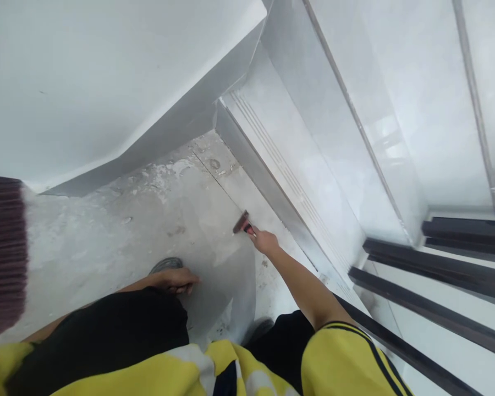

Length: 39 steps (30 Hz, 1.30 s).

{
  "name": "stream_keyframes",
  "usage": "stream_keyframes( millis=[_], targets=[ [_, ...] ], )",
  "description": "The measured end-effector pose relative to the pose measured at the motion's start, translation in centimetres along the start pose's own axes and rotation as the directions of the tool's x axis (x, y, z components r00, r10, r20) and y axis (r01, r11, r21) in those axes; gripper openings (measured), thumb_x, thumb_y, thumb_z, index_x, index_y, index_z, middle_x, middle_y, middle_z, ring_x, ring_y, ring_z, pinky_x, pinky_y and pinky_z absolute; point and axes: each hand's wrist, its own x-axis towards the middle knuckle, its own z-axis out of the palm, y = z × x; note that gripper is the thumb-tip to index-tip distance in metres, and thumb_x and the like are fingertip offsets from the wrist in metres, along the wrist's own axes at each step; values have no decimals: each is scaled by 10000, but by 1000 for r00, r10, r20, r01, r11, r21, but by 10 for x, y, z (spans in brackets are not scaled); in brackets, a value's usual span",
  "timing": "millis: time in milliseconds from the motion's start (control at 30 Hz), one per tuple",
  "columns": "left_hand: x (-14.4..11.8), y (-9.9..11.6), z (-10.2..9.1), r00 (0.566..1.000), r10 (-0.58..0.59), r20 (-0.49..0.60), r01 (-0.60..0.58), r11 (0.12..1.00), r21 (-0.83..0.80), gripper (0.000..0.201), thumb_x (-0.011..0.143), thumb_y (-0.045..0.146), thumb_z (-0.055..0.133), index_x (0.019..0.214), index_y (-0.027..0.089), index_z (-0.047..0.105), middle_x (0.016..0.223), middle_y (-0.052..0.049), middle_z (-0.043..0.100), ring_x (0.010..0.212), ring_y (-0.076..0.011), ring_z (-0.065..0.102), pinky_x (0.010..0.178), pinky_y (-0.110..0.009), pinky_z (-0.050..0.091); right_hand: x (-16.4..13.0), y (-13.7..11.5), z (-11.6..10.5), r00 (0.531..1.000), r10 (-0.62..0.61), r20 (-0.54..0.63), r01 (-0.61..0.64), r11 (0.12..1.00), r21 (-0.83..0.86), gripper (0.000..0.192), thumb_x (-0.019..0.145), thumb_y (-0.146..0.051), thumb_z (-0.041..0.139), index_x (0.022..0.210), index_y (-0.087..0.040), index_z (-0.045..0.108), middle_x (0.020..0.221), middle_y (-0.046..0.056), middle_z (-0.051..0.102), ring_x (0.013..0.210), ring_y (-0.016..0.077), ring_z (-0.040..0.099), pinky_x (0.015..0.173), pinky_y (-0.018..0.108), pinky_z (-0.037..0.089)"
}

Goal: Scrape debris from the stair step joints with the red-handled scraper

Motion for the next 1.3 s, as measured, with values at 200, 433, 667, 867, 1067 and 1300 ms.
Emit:
stream_keyframes(
  millis=[200,433,667,867,1067,1300],
  targets=[
    [3,0,3,1000,-4,-12,4,1000,-15,474,735,546,433,519,145,564,385,1,359,352,-97,295,404,-257,258,31,-42,-27,997,-72,-33,72,997,22,451,913,-497,279,1263,-260,437,1060,94,621,972,226,586,779,312,417],
    [-6,6,2,999,-5,-32,5,1000,-6,437,765,476,411,546,137,576,398,10,366,358,-92,309,441,-256,264,49,-72,-43,988,-136,-79,143,985,99,445,912,-501,261,1246,-269,442,1075,77,615,986,226,578,767,309,423],
    [-5,8,2,1000,2,-31,-3,1000,-10,423,743,473,435,518,143,576,397,6,378,347,-97,313,437,-258,260,-20,20,8,996,38,78,-31,996,-86,470,913,-499,260,1301,-275,405,941,115,647,865,251,619,696,326,424],
    [-10,6,0,998,31,-48,-34,998,-49,436,727,511,441,497,165,571,389,5,378,340,-101,310,421,-259,257,63,2,-66,994,37,-102,-39,999,-15,554,929,-473,202,1429,-235,188,1037,143,626,953,266,595,751,348,425],
    [-4,0,-2,1000,18,10,-17,996,-89,444,728,511,434,470,172,558,377,7,362,326,-105,297,418,-267,254,125,-25,-130,990,-98,-106,117,976,186,529,918,-525,215,1361,-279,368,1040,81,624,811,184,609,685,262,439],
    [-2,4,-5,999,11,48,-10,999,-35,444,704,510,452,420,182,545,370,-10,389,332,-117,324,419,-266,258,143,-39,-166,988,-146,-50,153,970,187,553,894,-556,271,1358,-278,387,975,74,638,706,174,613,635,255,447]
  ],
)
